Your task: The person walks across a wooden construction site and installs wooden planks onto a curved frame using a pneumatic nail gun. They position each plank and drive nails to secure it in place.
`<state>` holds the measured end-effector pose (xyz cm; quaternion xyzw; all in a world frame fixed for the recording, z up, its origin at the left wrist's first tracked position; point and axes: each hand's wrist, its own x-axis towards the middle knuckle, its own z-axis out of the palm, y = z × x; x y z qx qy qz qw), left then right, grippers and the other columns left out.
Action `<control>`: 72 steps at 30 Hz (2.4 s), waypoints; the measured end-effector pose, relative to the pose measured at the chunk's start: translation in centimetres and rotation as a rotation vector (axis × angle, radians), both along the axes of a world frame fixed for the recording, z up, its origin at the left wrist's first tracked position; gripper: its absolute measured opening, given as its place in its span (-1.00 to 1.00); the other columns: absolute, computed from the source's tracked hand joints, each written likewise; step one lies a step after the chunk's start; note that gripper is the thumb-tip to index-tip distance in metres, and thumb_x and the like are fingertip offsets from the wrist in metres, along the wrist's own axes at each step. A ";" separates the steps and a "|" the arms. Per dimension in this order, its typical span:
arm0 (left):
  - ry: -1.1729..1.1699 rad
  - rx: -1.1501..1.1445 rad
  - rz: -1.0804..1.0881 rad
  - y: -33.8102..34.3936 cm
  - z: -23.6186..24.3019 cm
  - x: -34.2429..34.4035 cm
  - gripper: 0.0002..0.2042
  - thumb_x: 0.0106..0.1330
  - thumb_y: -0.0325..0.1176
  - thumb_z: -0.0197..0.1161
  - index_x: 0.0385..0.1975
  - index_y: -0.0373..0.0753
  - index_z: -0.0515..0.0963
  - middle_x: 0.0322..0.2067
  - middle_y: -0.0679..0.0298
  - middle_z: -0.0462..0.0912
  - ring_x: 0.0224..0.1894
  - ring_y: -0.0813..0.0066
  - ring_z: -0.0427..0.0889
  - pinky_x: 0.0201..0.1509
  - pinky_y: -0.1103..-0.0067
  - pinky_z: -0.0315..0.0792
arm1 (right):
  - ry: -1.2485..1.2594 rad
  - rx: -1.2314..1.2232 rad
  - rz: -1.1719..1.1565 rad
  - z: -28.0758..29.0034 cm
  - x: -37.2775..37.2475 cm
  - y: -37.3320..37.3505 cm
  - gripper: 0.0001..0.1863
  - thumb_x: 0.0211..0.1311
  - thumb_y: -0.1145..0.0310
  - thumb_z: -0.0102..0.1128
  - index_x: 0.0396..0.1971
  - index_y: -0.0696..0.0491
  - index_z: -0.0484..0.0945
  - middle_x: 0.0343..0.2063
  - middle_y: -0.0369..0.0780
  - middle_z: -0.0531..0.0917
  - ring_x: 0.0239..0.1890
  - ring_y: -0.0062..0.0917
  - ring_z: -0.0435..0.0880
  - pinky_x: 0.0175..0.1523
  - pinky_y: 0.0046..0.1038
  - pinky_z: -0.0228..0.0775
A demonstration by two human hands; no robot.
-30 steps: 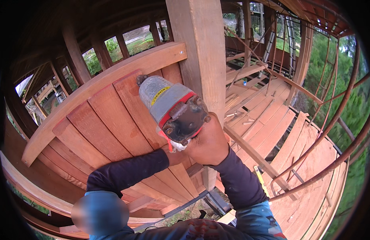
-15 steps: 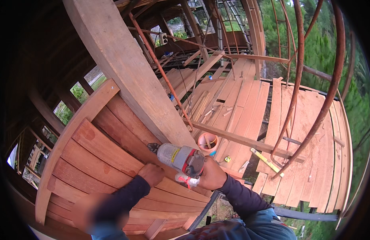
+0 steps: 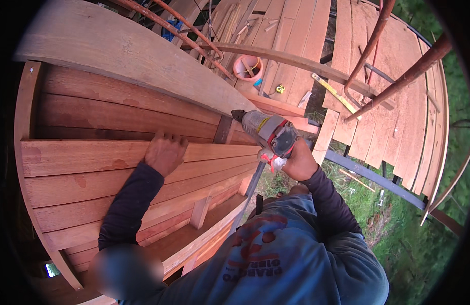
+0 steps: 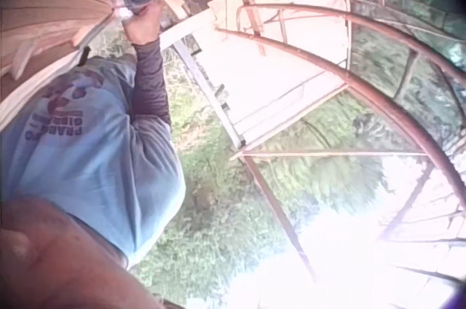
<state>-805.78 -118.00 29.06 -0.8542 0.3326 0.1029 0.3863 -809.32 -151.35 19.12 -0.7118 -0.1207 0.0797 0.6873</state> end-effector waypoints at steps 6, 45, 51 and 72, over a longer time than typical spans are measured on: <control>0.021 0.040 -0.050 -1.2 -1.5 1.0 -0.82 0.19 -0.32 0.06 -0.28 -0.15 0.55 -0.48 0.35 0.55 -0.35 0.48 0.52 -0.16 0.48 0.24 | 0.062 -0.159 -0.003 -3.1 -0.8 -1.5 -0.43 -0.01 0.26 0.39 0.00 0.18 0.43 -0.04 -0.11 0.51 -0.03 -0.43 0.50 0.10 -0.41 0.31; -0.270 -0.013 0.095 -0.5 -14.8 -2.6 -0.34 -0.14 -0.10 0.35 0.05 -0.17 0.41 -0.08 0.23 0.44 0.10 0.28 0.33 0.35 0.23 0.04 | -0.111 0.009 0.292 -28.7 1.0 9.5 -0.59 -0.08 0.27 0.41 -0.23 0.15 0.53 -0.23 -0.13 0.60 -0.23 -0.34 0.57 -0.05 -0.39 0.39; -0.347 0.055 -0.062 0.6 -21.2 -3.2 -0.26 -0.23 -0.05 0.39 0.07 -0.17 0.41 -0.04 0.20 0.45 0.12 0.20 0.34 0.36 0.25 0.07 | -0.044 0.292 0.183 -39.1 -1.9 11.9 -0.54 -0.08 0.34 0.42 -0.13 0.14 0.51 -0.08 -0.18 0.55 -0.08 -0.39 0.54 0.05 -0.38 0.34; -0.439 0.166 -0.206 -0.4 -23.3 -3.0 -0.22 -0.24 0.24 0.31 -0.12 -0.32 0.51 -0.15 0.05 0.48 0.00 0.05 0.43 0.25 0.23 0.13 | -0.322 0.520 0.257 -45.2 -2.9 14.4 -0.64 -0.08 0.41 0.40 -0.21 0.09 0.56 -0.18 -0.18 0.59 -0.13 -0.40 0.55 0.02 -0.40 0.34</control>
